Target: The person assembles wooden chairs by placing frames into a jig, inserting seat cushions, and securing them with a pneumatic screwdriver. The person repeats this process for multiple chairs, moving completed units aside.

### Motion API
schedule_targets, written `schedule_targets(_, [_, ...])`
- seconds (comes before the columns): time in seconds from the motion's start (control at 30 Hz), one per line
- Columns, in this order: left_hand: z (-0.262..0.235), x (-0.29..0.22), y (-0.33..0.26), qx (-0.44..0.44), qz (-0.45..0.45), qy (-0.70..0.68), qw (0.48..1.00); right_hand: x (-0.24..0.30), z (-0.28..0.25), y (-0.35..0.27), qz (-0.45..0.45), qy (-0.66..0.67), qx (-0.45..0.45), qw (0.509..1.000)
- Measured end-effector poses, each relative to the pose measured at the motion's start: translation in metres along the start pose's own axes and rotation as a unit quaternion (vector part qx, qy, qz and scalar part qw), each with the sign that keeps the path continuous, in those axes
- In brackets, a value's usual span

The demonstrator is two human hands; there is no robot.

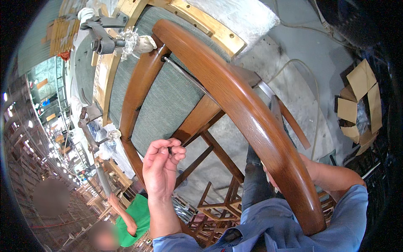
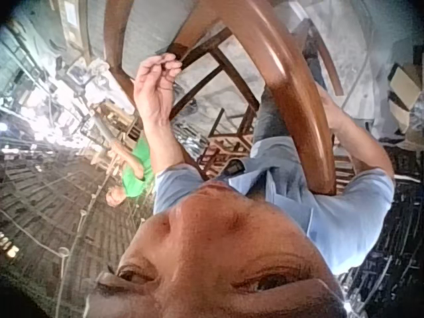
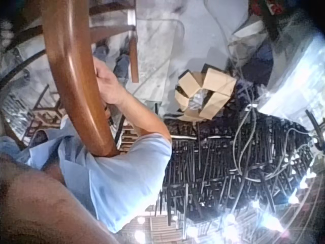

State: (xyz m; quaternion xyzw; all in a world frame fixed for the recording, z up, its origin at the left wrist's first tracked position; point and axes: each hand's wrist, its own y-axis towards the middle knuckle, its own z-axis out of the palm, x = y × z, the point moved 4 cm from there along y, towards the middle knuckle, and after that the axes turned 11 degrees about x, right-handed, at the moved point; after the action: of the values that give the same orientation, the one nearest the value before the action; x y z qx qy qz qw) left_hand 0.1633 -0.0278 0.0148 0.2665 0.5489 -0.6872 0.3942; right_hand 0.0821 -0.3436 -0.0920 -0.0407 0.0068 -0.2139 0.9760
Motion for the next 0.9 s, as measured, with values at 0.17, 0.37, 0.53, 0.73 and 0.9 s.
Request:
schedule_targets(0.17, [0.002, -0.001, 0.004, -0.013, -0.006, 0.006, 1.0, 0.0, -0.006, -0.001, 0.034, -0.053, -0.037, 0.997])
schedule_targets(0.37, [-0.002, -0.002, 0.005, -0.034, -0.011, 0.063, 0.997, -0.001, -0.001, -0.01, 0.042, 0.005, -0.175, 0.984])
schedule_targets(0.53, [-0.011, -0.007, 0.004, -0.045, -0.021, 0.098, 0.994, 0.002, -0.001, -0.018, 0.08, -0.044, -0.176, 0.98])
schedule_targets(0.73, [-0.027, -0.019, 0.003, -0.038, 0.017, 0.09, 0.995, -0.03, 0.047, -0.045, 0.088, -0.366, -0.238, 0.895])
schedule_targets(0.9, [-0.027, -0.035, -0.001, -0.019, 0.056, 0.092, 0.994, -0.097, 0.054, -0.023, 0.067, -0.403, -0.173, 0.896])
